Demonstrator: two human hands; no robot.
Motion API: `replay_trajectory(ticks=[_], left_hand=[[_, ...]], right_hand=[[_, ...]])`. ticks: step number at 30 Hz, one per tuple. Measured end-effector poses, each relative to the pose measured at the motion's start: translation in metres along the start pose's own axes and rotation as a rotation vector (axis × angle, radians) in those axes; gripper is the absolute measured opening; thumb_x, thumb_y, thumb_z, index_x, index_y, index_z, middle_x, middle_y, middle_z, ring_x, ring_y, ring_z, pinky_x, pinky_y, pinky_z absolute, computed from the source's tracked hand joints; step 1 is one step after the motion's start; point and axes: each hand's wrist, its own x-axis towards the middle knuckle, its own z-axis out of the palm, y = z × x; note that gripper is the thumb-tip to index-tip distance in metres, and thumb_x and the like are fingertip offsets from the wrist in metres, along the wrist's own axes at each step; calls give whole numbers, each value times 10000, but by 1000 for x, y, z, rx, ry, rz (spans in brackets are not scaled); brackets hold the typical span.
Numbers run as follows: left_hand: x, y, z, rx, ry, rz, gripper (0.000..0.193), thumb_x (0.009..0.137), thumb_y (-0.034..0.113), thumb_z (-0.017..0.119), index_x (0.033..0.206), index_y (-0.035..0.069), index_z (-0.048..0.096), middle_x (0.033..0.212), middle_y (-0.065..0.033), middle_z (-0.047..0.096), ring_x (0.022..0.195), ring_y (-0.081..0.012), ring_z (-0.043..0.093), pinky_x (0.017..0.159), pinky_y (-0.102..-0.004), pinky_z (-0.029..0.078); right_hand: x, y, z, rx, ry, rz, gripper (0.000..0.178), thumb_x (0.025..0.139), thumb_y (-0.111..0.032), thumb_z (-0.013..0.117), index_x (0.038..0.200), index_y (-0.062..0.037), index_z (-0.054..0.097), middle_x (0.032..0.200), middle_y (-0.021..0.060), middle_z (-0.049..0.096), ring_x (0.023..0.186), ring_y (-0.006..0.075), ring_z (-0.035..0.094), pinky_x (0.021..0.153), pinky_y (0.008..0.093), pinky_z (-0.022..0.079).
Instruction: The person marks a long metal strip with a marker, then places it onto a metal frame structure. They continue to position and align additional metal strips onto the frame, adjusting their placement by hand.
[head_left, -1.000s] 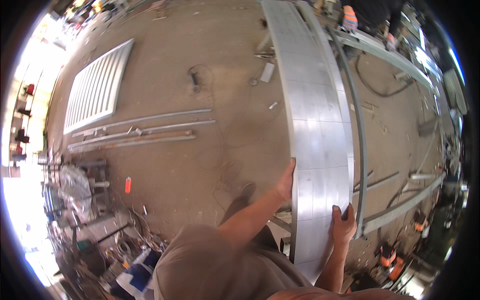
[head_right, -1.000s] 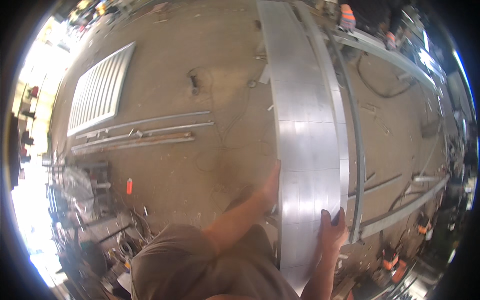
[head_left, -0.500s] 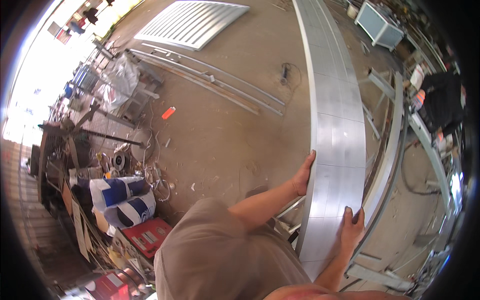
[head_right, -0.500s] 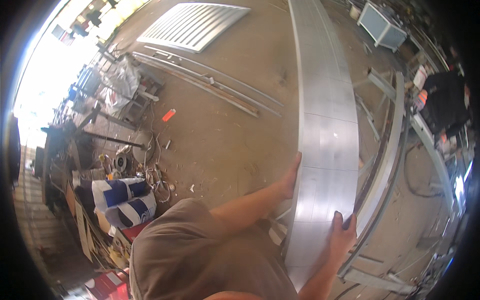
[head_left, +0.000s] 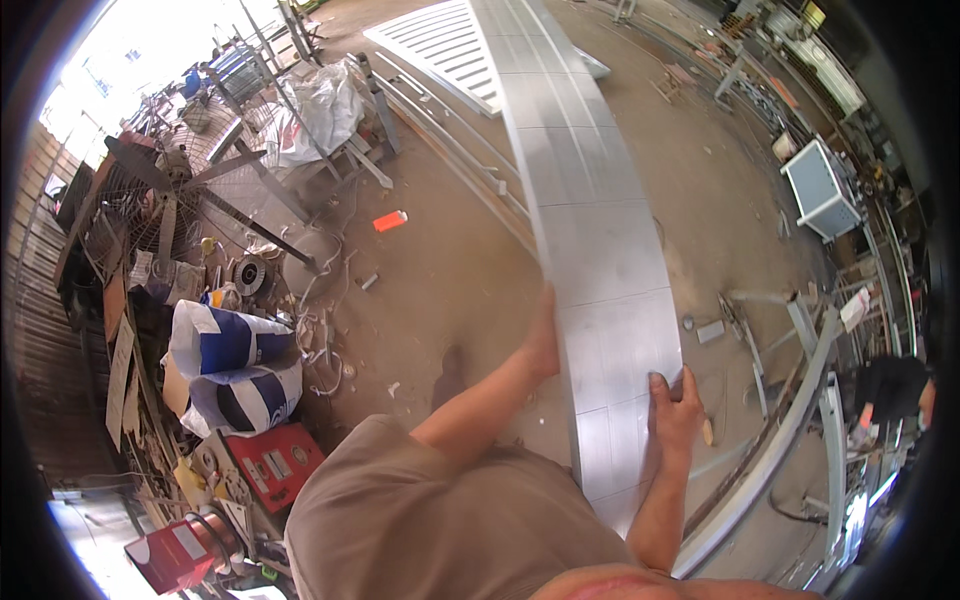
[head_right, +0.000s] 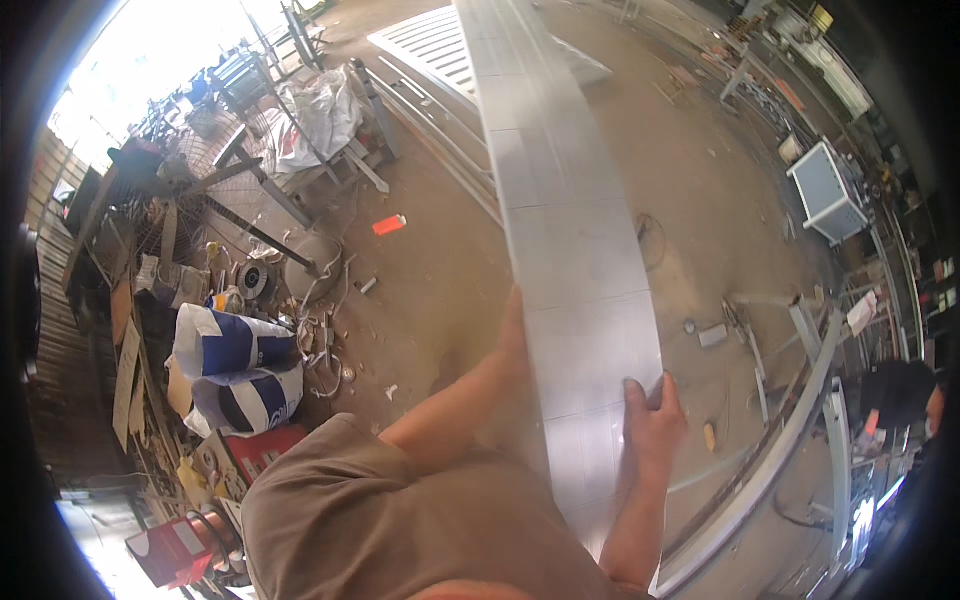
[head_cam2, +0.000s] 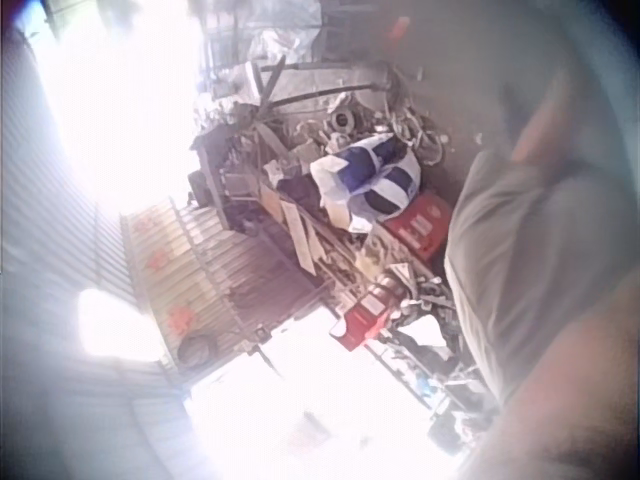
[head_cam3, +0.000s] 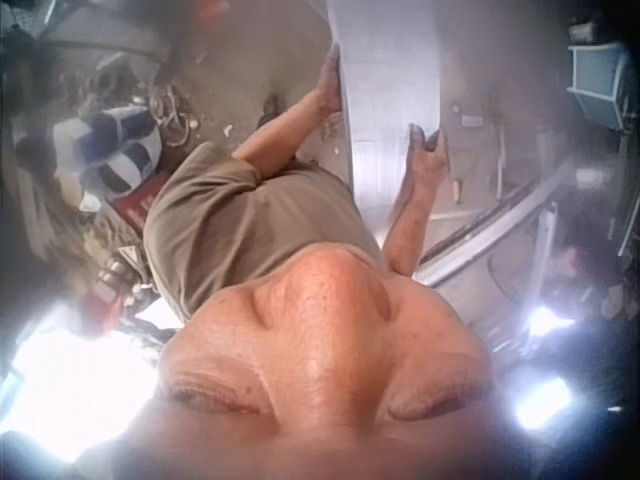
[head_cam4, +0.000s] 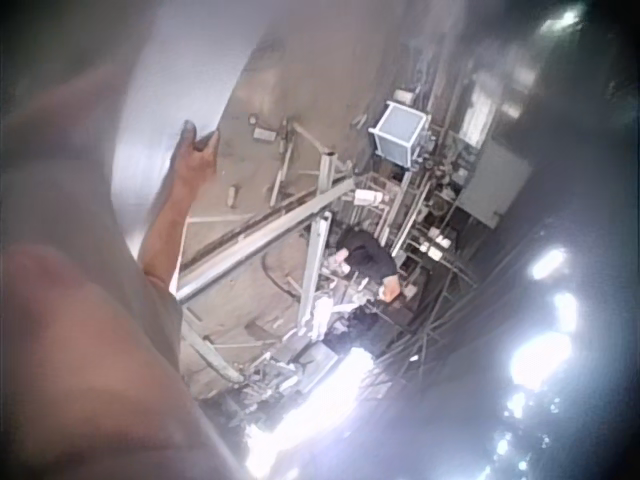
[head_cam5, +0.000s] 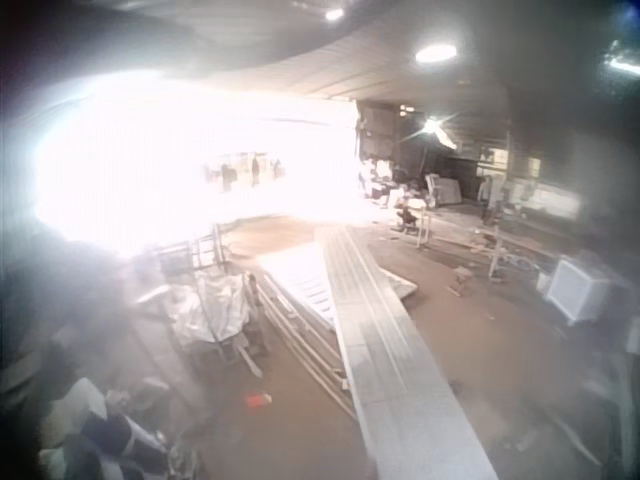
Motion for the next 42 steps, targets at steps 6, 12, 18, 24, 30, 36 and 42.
replay_trajectory(ticks=[6,12,18,24,30,36,42], left_hand=[[43,207,-73,-55,79,202,828,1062,718,334,1539,58,484,1463,-123,593,1308,-305,596,1089,-456,521],[64,354,-103,-61,242,369,816,1053,725,347,1558,97,478,1494,-116,577,1332,-318,574,1097,-476,510],[112,474,-164,-132,322,504,799,1051,717,382,1583,126,457,1541,-94,542,1365,-327,545,1121,-495,487],[191,614,-258,6,350,643,737,1106,643,301,1628,130,381,1609,-91,470,1429,-328,482,1183,-498,416],[249,739,-345,-60,322,688,787,1082,672,363,1658,136,337,1653,-98,428,1470,-340,445,1208,-525,387],[305,863,-461,-14,333,761,817,1055,684,438,1654,136,351,1653,-106,431,1468,-348,450,1195,-531,409],[346,977,-589,-81,197,765,797,1068,664,424,1658,133,346,1672,-101,403,1493,-332,421,1227,-521,373]], right_hand=[[93,-174,124,-25,-117,-143,842,845,-566,809,1448,-10,615,1361,282,679,1300,418,644,1079,467,515],[173,-307,215,-50,-227,-318,888,850,-678,750,1428,-14,632,1264,266,720,1205,427,684,1012,485,540],[256,-416,315,-78,-311,-463,928,851,-739,714,1408,0,643,1213,266,742,1153,441,707,970,500,560],[364,-548,441,-100,-459,-507,965,838,-766,708,1444,-20,621,1266,276,721,1202,441,686,1000,500,550],[431,-665,561,-107,-570,-514,911,850,-711,726,1432,-18,621,1289,280,711,1216,441,678,1013,502,544],[487,-765,699,-73,-621,-497,861,870,-657,732,1420,-5,619,1267,274,721,1182,451,689,999,509,550],[525,-849,838,-70,-629,-499,838,872,-635,725,1424,-15,613,1265,269,722,1159,457,697,996,514,553]])
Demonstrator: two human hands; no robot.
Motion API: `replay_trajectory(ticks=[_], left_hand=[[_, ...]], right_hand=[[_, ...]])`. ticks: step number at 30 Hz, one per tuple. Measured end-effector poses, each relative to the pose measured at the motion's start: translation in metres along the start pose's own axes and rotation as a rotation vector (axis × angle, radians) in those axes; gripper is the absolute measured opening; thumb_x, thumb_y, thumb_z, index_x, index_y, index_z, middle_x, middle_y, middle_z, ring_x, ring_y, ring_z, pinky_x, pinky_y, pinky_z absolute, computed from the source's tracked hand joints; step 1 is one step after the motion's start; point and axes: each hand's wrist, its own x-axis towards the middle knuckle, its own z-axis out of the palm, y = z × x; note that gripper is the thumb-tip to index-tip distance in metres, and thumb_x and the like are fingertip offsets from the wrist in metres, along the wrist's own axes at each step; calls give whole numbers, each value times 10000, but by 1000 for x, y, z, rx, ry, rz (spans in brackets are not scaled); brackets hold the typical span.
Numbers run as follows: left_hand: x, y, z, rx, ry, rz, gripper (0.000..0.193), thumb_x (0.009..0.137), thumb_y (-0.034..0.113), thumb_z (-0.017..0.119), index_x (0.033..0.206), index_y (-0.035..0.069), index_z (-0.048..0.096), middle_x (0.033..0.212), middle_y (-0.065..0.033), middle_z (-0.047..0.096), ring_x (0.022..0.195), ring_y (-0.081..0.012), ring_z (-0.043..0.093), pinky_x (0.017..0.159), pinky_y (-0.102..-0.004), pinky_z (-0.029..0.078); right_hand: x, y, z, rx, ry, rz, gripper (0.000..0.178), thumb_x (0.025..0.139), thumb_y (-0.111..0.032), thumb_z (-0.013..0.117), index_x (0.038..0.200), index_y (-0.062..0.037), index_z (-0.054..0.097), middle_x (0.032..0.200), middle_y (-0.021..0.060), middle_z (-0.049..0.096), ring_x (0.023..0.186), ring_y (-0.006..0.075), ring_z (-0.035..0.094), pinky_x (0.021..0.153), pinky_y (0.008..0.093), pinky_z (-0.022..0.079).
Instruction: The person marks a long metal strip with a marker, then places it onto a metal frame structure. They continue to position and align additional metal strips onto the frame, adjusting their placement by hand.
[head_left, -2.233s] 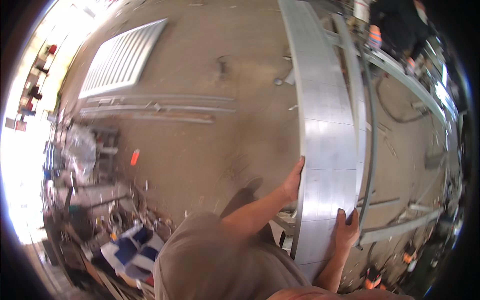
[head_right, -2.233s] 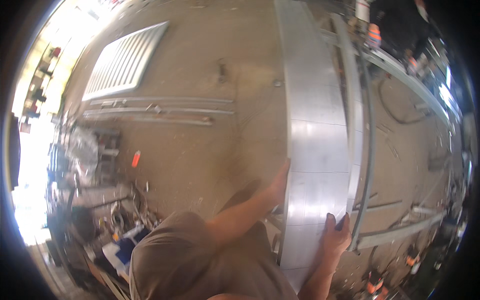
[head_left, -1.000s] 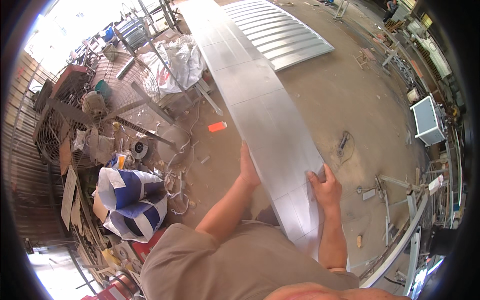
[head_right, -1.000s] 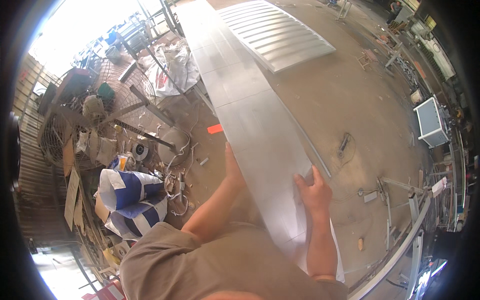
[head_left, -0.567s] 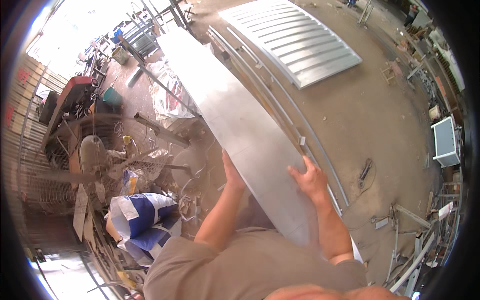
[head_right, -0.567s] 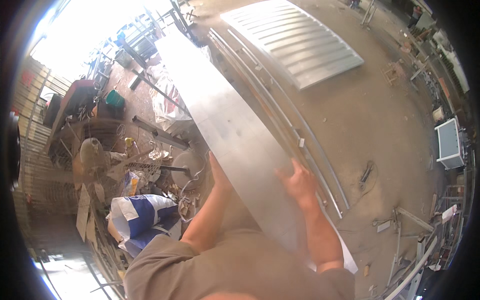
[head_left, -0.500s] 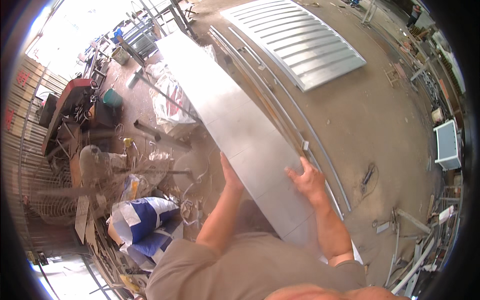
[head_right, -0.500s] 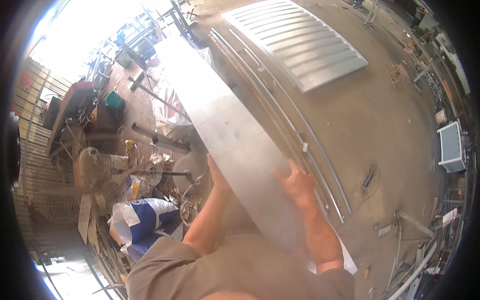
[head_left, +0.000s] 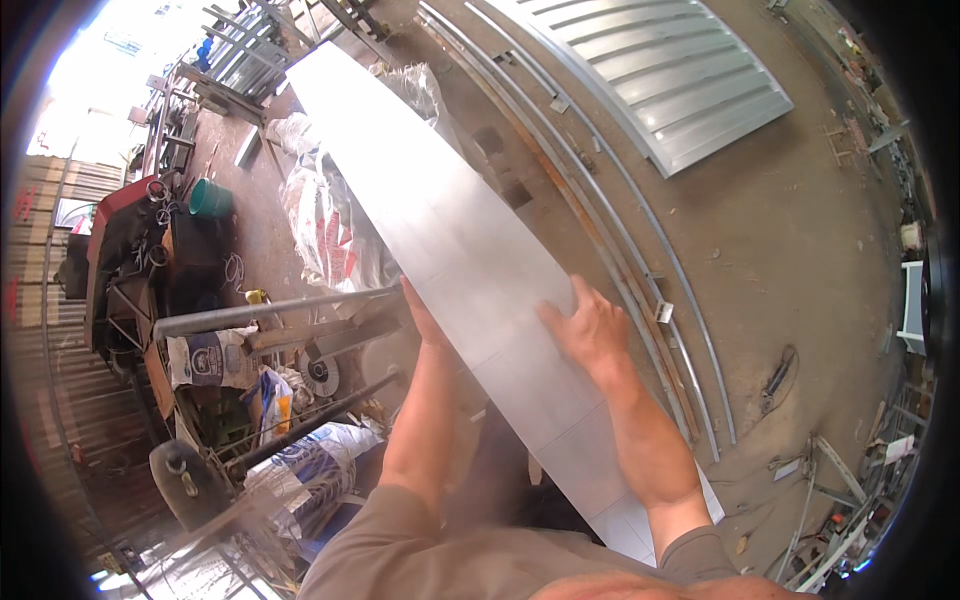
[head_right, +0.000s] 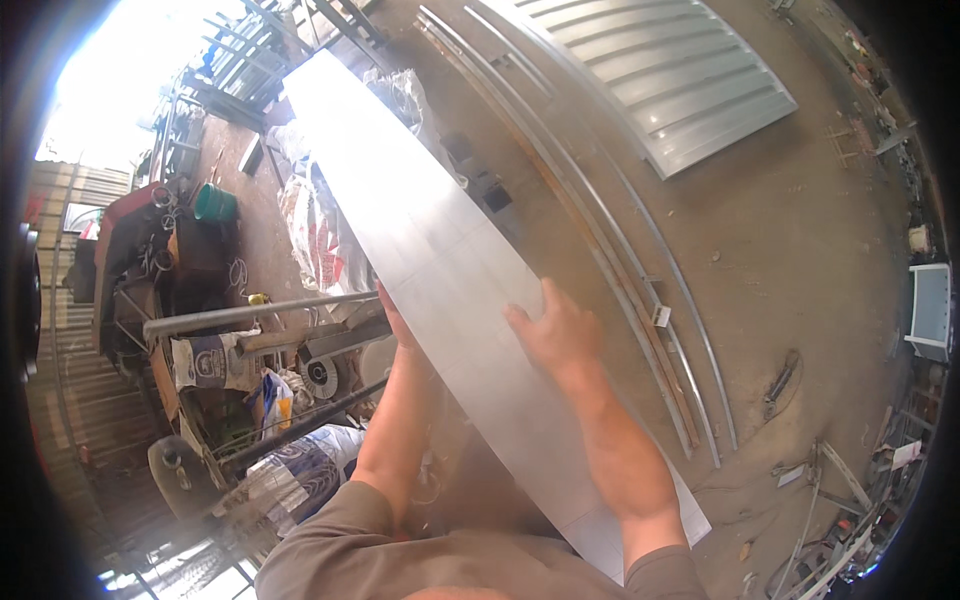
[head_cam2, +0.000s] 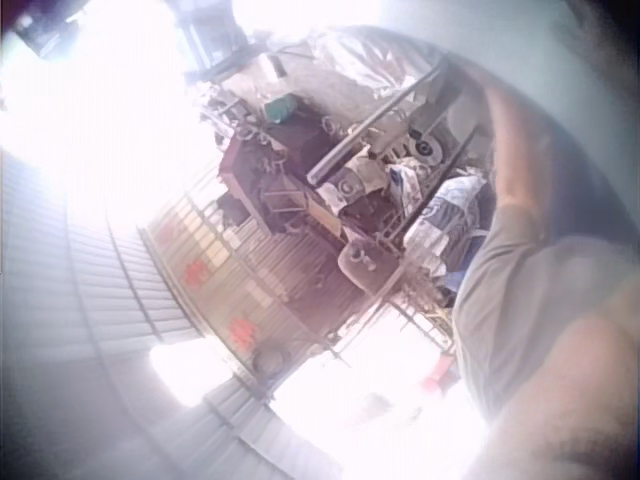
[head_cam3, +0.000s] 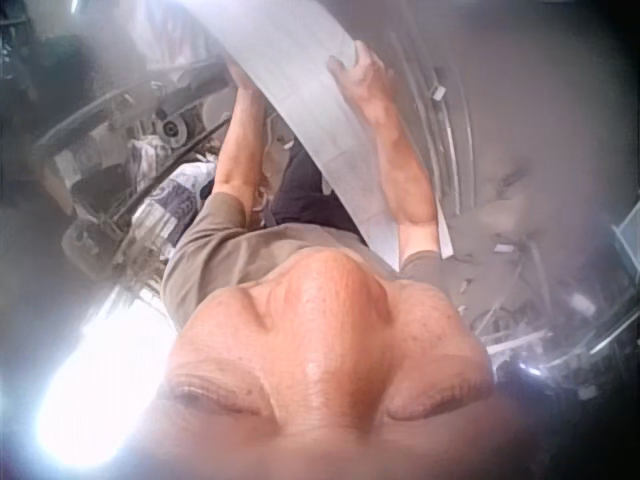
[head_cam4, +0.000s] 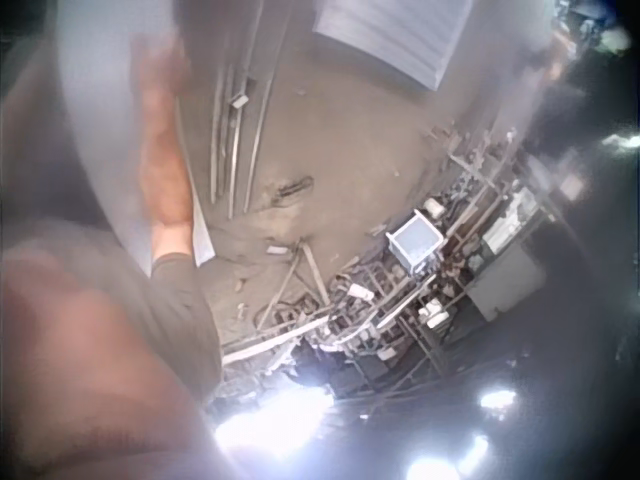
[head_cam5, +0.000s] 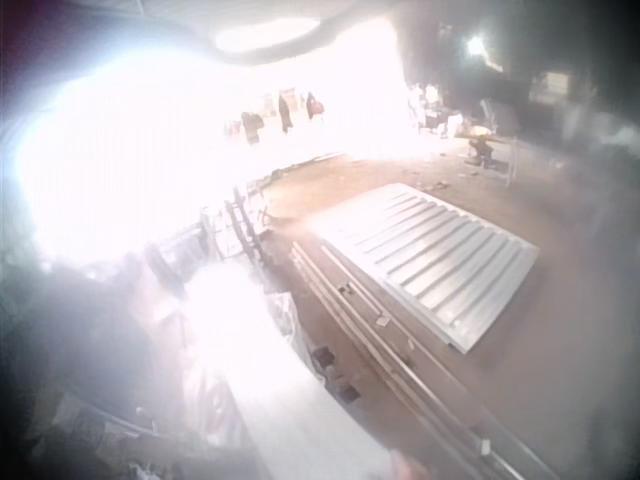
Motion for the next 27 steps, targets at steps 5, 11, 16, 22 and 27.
replay_trajectory(ticks=[5,11,16,22,27], left_hand=[[74,34,-66,48,54,31,801,1069,675,424,1652,129,355,1657,-97,423,1458,-325,457,1198,-512,409],[121,63,-118,-116,9,-18,782,1074,658,425,1649,131,368,1656,-100,429,1467,-326,449,1214,-520,391],[144,75,-145,2,99,25,764,1076,649,430,1636,131,398,1641,-88,460,1445,-328,481,1198,-517,412],[175,93,-131,344,285,59,811,1060,708,416,1637,138,394,1619,-87,484,1424,-316,503,1188,-491,430],[172,101,-114,459,504,-104,801,1075,717,350,1616,130,420,1608,-82,498,1427,-309,506,1191,-472,432]], right_hand=[[83,-28,44,24,-65,43,839,884,-627,680,1464,-30,584,1308,253,712,1193,459,683,1026,516,538],[137,-54,82,5,-116,110,889,880,-656,632,1516,-41,541,1364,245,689,1226,446,674,1054,502,519],[162,-66,88,-21,-137,110,905,875,-657,636,1536,-50,524,1398,238,672,1251,439,661,1059,501,516],[193,-72,100,6,-134,90,871,891,-617,668,1536,-53,516,1481,208,613,1254,430,657,1059,498,518],[196,-53,128,49,-84,42,764,904,-488,741,1499,-81,487,1480,170,545,1165,426,682,1004,513,547]])
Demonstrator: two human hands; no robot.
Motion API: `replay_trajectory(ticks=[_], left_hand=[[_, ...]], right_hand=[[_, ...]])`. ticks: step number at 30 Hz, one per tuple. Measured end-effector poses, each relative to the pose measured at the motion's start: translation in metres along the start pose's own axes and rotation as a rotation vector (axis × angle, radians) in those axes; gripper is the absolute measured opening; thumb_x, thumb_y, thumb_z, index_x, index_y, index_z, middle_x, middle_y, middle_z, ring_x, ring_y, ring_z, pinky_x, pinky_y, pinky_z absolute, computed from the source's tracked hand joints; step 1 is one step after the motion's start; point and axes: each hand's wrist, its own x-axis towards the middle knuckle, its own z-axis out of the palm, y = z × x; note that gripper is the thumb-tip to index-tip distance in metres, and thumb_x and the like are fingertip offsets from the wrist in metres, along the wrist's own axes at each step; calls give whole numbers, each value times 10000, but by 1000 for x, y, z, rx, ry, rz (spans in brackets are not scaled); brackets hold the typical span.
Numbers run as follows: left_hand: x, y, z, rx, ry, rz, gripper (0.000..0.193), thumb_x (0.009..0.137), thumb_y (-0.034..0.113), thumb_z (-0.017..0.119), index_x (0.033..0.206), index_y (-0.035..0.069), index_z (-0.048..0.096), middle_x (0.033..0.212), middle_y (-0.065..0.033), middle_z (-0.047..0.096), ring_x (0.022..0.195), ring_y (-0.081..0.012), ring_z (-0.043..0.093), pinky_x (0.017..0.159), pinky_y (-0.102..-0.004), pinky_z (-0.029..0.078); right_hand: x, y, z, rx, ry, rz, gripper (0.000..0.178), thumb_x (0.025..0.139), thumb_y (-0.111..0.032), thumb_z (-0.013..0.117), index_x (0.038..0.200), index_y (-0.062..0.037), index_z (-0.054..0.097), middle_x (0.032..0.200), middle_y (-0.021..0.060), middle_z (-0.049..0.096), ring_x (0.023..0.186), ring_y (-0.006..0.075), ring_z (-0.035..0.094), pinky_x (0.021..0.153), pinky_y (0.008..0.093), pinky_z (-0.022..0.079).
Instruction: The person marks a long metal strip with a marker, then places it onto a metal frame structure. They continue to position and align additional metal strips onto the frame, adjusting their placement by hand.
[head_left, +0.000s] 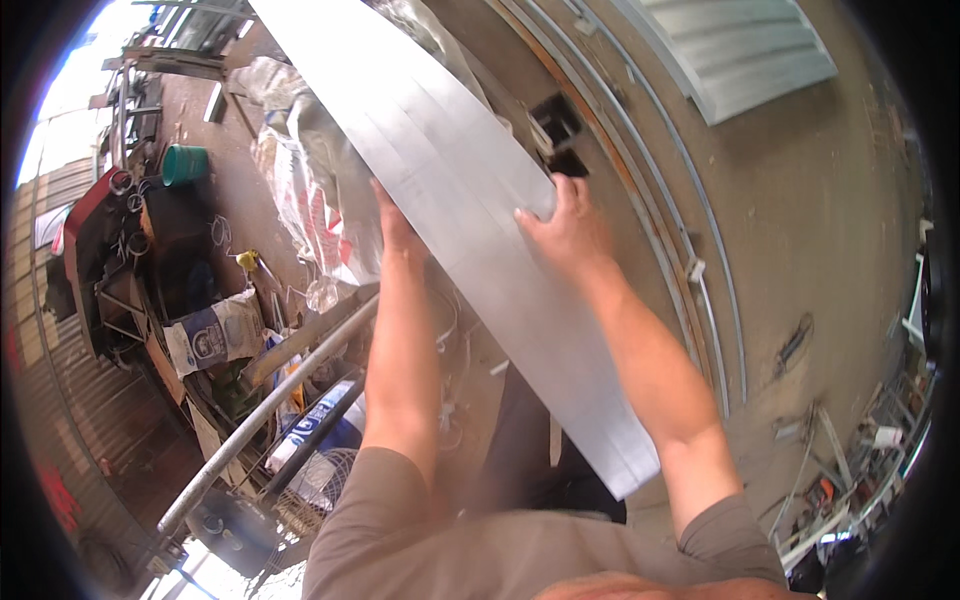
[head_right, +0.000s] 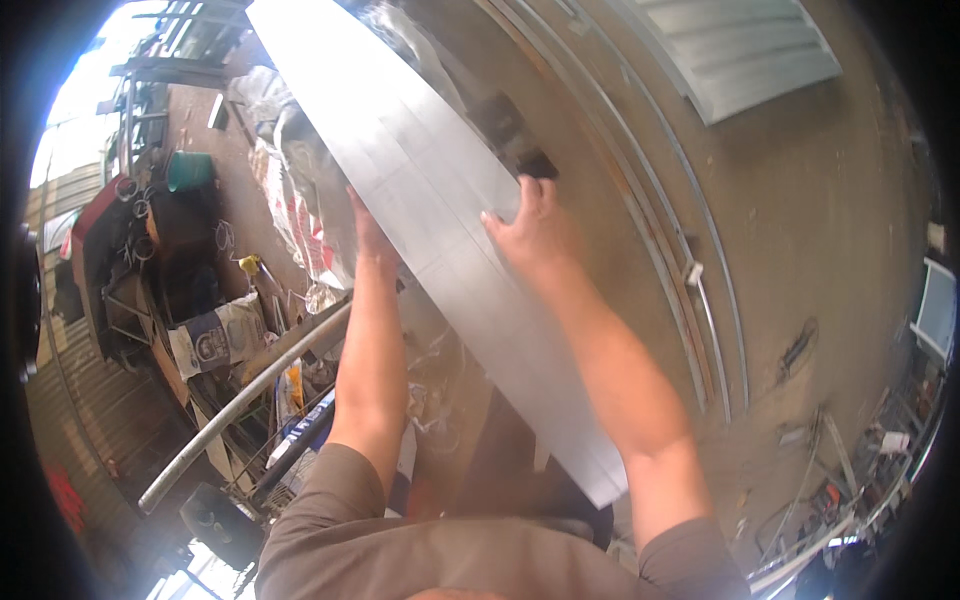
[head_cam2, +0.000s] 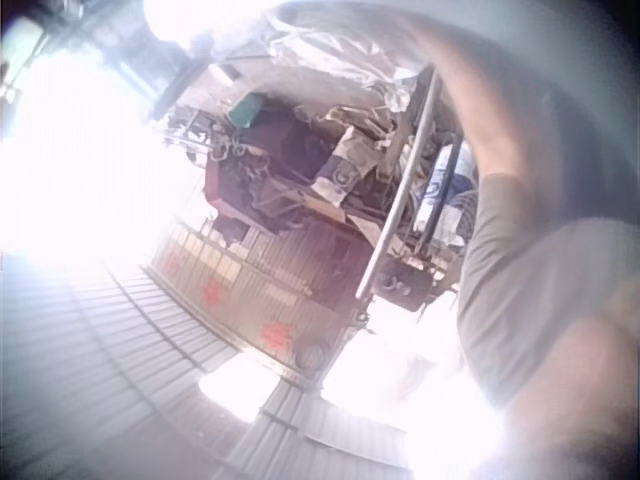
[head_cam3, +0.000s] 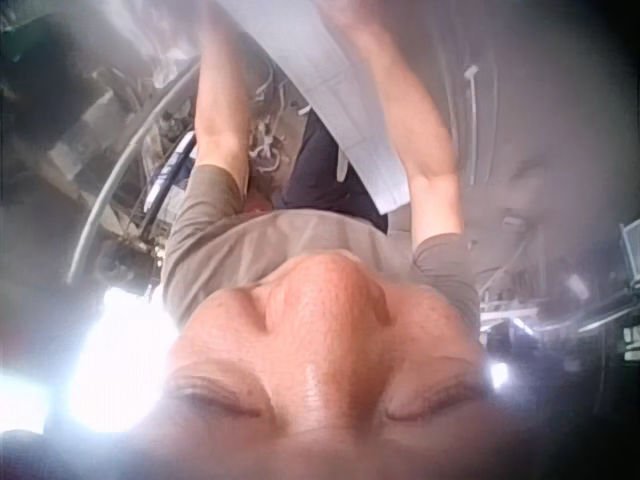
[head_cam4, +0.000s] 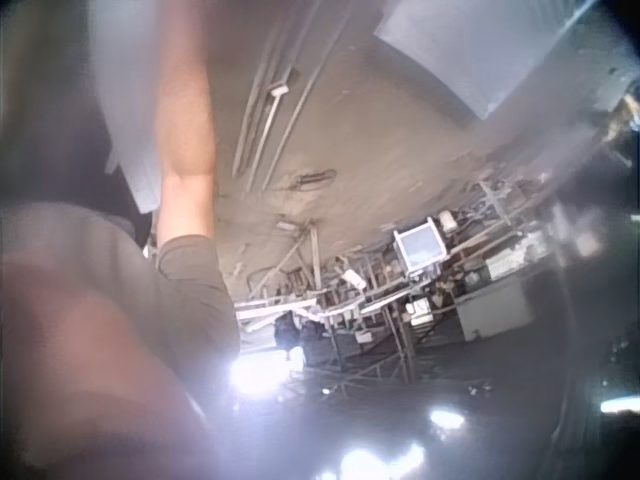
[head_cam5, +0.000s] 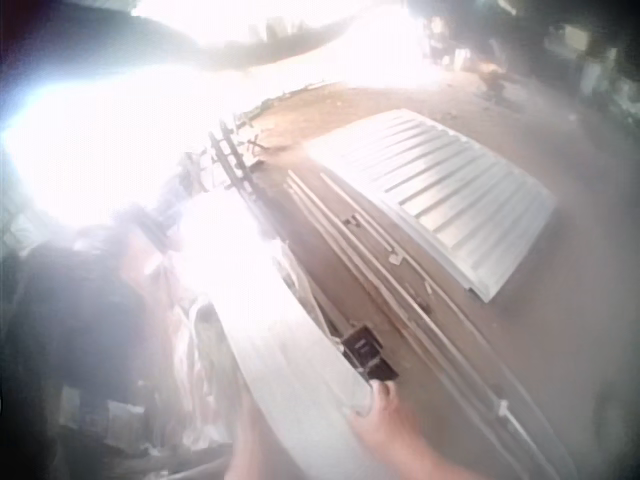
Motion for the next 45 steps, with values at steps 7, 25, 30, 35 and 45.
replay_trajectory(ticks=[7,25,30,35,45], left_hand=[[9,-11,-6,84,181,21,707,1131,606,309,1600,89,423,1591,-85,514,1424,-314,518,1177,-470,456],[-37,-37,-9,553,312,-307,770,1094,614,279,1707,151,232,1784,-57,195,1636,-301,181,1333,-510,108],[-115,-90,-11,728,280,-407,749,1081,596,346,1685,155,295,1760,-65,263,1612,-305,249,1308,-529,186],[-236,-167,8,890,329,-443,729,1069,579,412,1662,160,359,1736,-72,331,1587,-309,316,1283,-548,264],[-601,-444,76,1702,-466,-561,735,1067,546,495,1620,73,394,1687,-166,388,1532,-323,395,1222,-496,349]], right_hand=[[-5,43,41,19,63,-121,720,915,-396,773,1503,-192,412,1464,140,488,1118,396,693,917,513,584],[-339,208,-21,94,181,192,529,975,-222,682,1466,-81,545,1390,203,637,1276,398,607,1072,507,499],[-547,260,-32,261,290,510,495,957,-217,701,1403,-30,596,1222,208,708,1106,408,679,971,504,538],[-740,311,15,526,582,905,487,973,-260,694,1395,-41,594,1263,177,709,1129,368,687,980,494,541],[-1093,376,130,540,650,1238,490,986,-283,648,1418,-53,618,1384,192,671,1212,367,677,993,439,563]])
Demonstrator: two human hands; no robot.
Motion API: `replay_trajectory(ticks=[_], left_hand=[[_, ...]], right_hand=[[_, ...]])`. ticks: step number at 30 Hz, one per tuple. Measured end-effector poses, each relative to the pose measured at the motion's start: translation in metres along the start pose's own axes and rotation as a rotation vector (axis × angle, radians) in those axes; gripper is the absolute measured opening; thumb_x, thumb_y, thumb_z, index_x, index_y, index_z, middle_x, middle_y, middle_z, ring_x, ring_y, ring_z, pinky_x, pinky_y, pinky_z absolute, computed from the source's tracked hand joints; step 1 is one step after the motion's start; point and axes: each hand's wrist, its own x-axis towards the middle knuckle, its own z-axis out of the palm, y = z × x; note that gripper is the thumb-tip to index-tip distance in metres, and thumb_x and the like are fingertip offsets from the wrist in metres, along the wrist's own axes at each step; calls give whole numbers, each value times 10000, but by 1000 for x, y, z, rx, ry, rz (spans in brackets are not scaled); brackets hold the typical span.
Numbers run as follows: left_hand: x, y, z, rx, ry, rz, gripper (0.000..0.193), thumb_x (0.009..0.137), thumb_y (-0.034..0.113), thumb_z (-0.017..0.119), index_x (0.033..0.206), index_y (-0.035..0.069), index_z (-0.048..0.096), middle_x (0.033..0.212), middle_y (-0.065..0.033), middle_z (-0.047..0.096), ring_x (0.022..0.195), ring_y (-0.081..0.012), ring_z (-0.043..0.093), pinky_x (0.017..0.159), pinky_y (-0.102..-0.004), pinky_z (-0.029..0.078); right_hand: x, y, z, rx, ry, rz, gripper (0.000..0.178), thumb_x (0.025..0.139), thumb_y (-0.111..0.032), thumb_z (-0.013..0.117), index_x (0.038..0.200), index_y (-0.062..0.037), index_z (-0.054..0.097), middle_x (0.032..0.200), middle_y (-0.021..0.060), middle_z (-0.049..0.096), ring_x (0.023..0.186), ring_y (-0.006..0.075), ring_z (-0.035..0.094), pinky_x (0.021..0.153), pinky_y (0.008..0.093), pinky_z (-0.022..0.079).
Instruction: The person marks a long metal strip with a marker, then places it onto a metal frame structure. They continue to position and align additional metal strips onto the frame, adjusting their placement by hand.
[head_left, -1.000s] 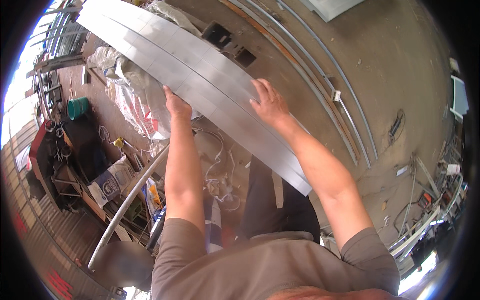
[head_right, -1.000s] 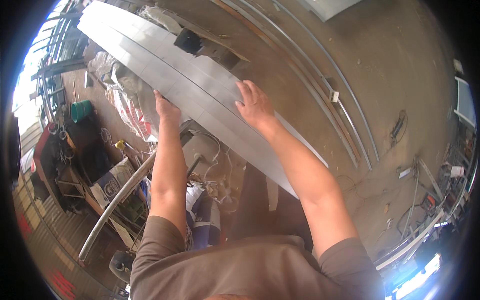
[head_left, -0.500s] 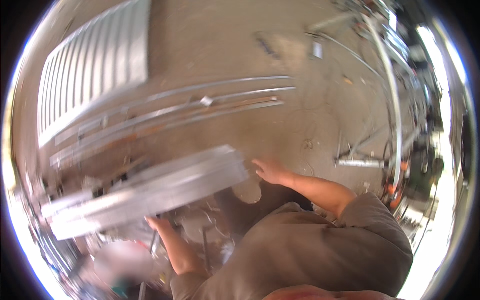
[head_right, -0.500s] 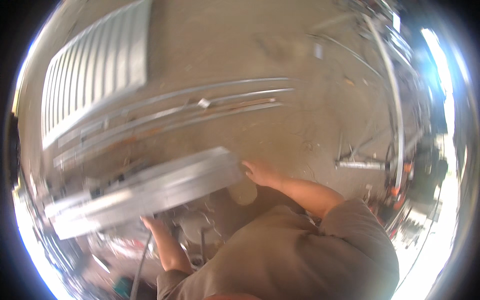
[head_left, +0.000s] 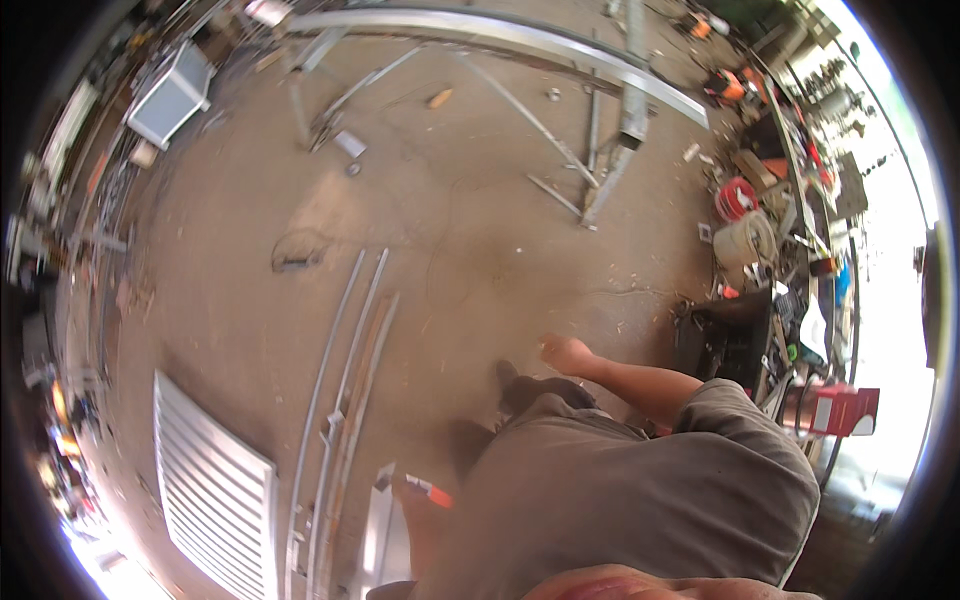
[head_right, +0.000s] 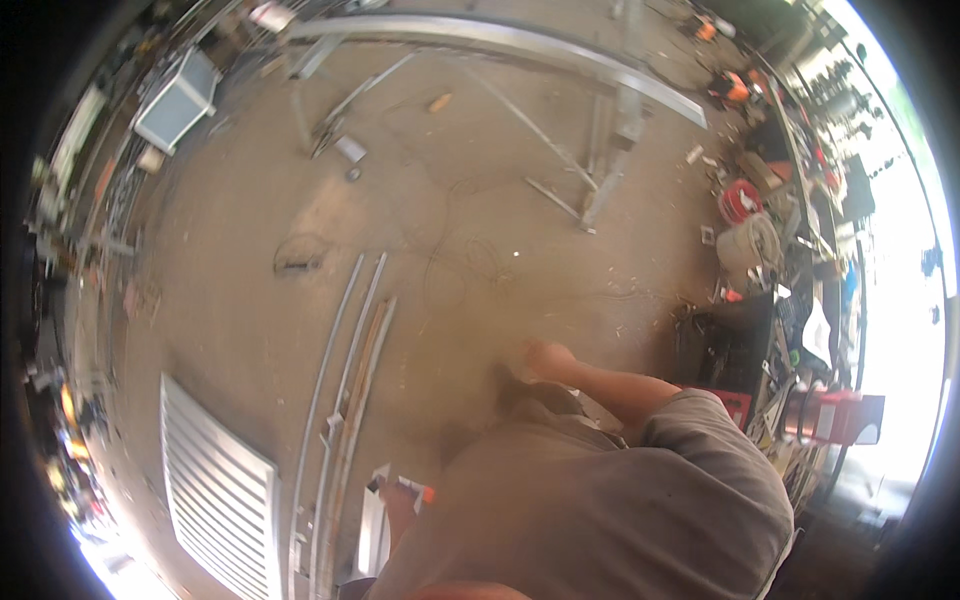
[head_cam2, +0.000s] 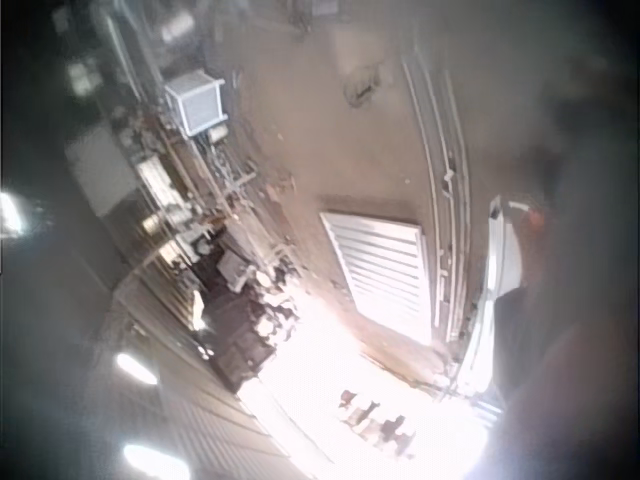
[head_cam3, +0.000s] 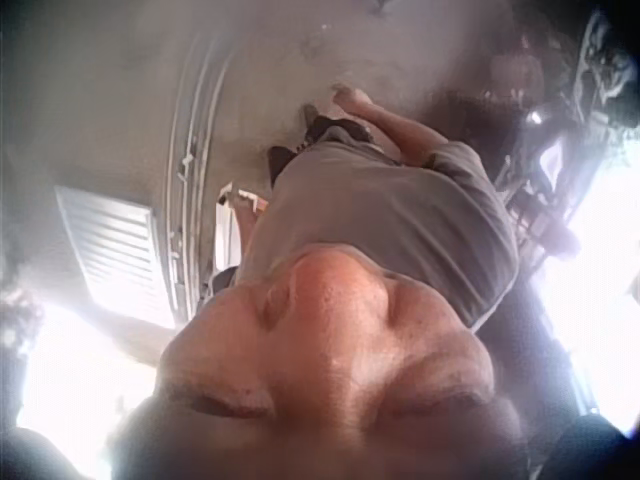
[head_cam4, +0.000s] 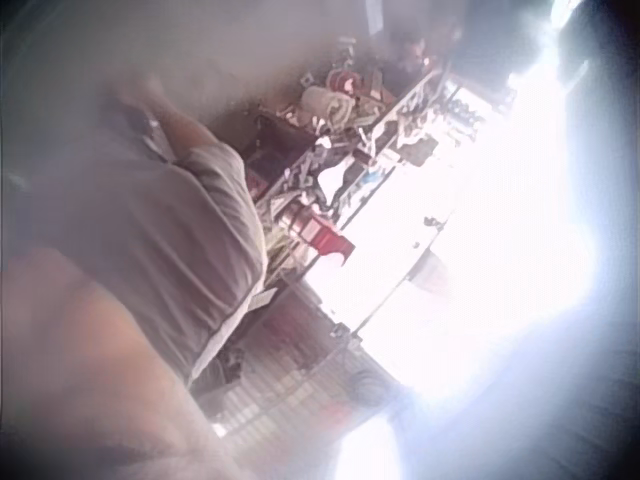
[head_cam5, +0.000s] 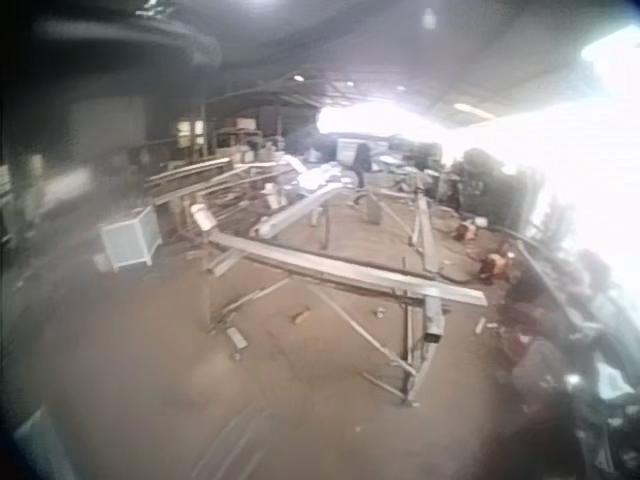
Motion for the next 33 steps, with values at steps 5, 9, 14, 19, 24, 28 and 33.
replay_trajectory(ticks=[5,9,14,19,24,28,33], left_hand=[[-101,72,251,575,-596,270,718,1082,500,529,1622,53,372,1664,-194,409,1540,-335,393,1247,-488,325],[-200,96,460,648,-789,290,762,1099,463,538,1644,-9,288,1640,-233,424,1549,-351,387,1278,-469,309],[-321,96,694,615,-1039,311,788,1080,454,606,1641,10,276,1585,-226,479,1514,-359,429,1264,-482,326],[-433,93,934,466,-1281,417,866,1066,448,648,1665,14,199,1578,-227,471,1484,-359,458,1265,-486,325],[-534,79,1161,293,-1329,229,1080,986,519,739,1693,23,90,1739,-232,167,1619,-330,207,1313,-469,209],[-561,61,1291,236,-1072,112,1172,857,643,819,1706,116,206,1781,-156,123,1649,-292,113,1320,-438,105],[-539,53,1358,174,-991,78,437,958,432,792,1314,197,693,1332,-2,661,1234,-195,594,994,-394,470]], right_hand=[[-29,109,-62,722,319,454,480,981,-279,651,1384,-18,651,1326,175,698,1133,341,698,962,419,564],[-37,155,-95,1226,577,635,486,975,-219,688,1396,14,620,1140,141,727,966,226,719,838,361,579],[-27,250,-142,1588,670,813,479,1012,-208,661,1426,22,588,1061,89,710,883,172,690,751,309,562],[-34,348,-197,1690,743,1011,408,1030,-164,637,1383,35,587,954,58,677,765,131,645,661,267,519],[-53,419,-268,1841,1021,1070,400,1064,-166,628,1413,10,544,957,57,663,773,135,653,646,279,523],[-61,469,-320,1936,1078,1088,404,1072,-165,621,1430,-1,528,982,63,670,791,146,662,653,296,543],[-55,557,-397,2043,1104,897,504,1082,-195,623,1516,-2,455,1081,78,679,885,145,678,747,284,550]])
